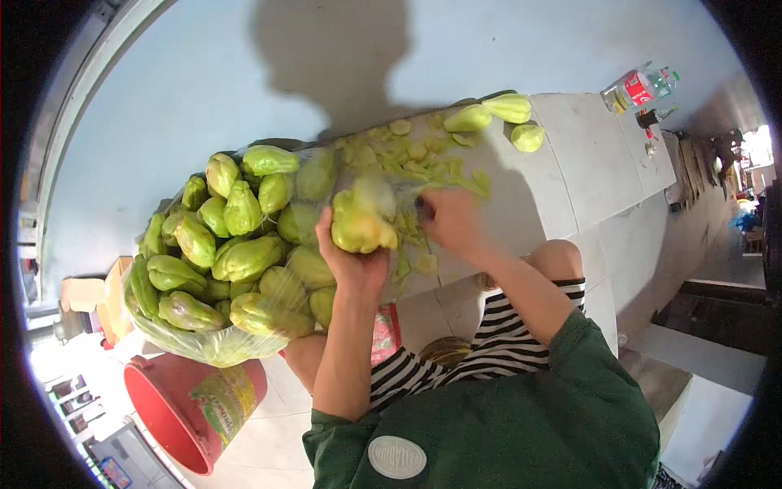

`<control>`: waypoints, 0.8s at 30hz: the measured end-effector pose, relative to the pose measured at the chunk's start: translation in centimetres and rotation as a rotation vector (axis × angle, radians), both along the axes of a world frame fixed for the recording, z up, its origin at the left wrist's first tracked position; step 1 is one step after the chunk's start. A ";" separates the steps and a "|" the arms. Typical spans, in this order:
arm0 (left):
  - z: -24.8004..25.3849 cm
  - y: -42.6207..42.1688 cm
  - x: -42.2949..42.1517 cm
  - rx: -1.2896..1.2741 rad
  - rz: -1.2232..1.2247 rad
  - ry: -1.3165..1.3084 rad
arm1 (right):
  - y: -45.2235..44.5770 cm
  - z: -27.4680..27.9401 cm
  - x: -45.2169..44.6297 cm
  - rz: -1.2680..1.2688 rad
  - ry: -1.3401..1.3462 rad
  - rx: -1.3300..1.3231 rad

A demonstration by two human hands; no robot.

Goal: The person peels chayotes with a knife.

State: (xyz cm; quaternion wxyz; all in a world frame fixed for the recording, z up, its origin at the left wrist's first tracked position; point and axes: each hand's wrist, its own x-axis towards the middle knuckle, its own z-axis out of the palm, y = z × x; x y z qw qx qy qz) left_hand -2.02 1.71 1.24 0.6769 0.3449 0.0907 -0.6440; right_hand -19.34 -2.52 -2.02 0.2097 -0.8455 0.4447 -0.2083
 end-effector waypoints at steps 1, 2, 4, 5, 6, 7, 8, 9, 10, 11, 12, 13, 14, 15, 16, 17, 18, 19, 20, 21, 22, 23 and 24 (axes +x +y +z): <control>0.7 0.1 -0.1 0.020 -0.009 -0.034 | -1.2 -0.3 -0.5 -0.155 0.020 0.037; 0.2 0.1 0.2 -0.056 -0.062 -0.043 | -2.0 -0.4 -0.8 -0.310 0.039 0.071; -0.2 -0.3 0.8 -0.115 -0.077 -0.006 | -1.9 1.4 -0.7 -0.295 0.047 0.088; -0.4 -0.3 1.0 -0.160 -0.089 0.027 | -1.7 2.2 -0.5 -0.276 0.053 0.119; -0.3 -0.2 1.1 -0.153 -0.081 0.027 | -1.6 2.6 -0.3 -0.268 0.054 0.125; -0.2 -0.3 1.1 -0.173 -0.078 0.042 | -1.3 2.8 0.0 -0.300 -0.051 0.202; -0.1 -0.3 1.2 -0.196 -0.079 0.057 | -1.1 2.8 0.1 -0.335 -0.158 0.275; -0.1 -0.3 1.3 -0.197 -0.077 0.056 | -1.2 2.7 0.1 -0.333 -0.159 0.273; -0.1 -0.4 1.3 -0.205 -0.056 0.048 | -1.5 2.6 -0.1 -0.307 -0.110 0.247; -0.2 -0.3 1.3 -0.209 -0.037 0.042 | -1.5 2.5 -0.2 -0.283 -0.061 0.224; 0.1 -0.4 1.3 -0.210 -0.039 0.042 | -1.4 2.6 -0.2 -0.285 -0.061 0.223; 0.6 -0.5 1.2 -0.186 -0.014 -0.042 | -1.2 2.8 -0.2 -0.262 -0.108 0.180; 0.8 -0.6 1.1 -0.162 0.013 -0.126 | -1.1 2.9 -0.1 -0.237 -0.156 0.138; 0.8 -0.7 1.0 -0.162 0.016 -0.126 | -0.9 2.8 -0.3 -0.234 -0.156 0.138; 0.7 -0.9 0.9 -0.181 0.057 -0.137 | -0.7 2.5 -0.7 -0.132 -0.178 0.046; 0.6 -1.0 0.9 -0.202 0.096 -0.148 | -0.6 2.2 -0.9 -0.031 -0.200 -0.048; 0.2 -1.0 1.3 -0.231 0.040 -0.201 | -0.5 1.9 -0.8 -0.032 -0.201 -0.052; -0.1 -0.7 1.4 -0.234 0.039 -0.202 | -0.5 1.7 -0.8 0.081 -0.207 -0.181; -0.4 -0.3 1.5 -0.241 -0.015 -0.128 | -0.4 1.5 -0.8 0.194 -0.212 -0.309; -0.2 -0.2 1.5 -0.245 -0.070 -0.055 | -0.2 1.3 -0.6 0.191 -0.213 -0.309; -0.4 -0.1 1.5 -0.244 -0.073 -0.056 | 0.1 1.2 -0.3 0.176 -0.208 -0.309; -0.8 -0.1 1.5 -0.260 -0.092 -0.044 | 0.2 1.1 -0.2 0.159 -0.202 -0.311; -1.2 -0.1 1.5 -0.276 -0.112 -0.031 | 0.2 0.9 -0.3 0.155 -0.202 -0.311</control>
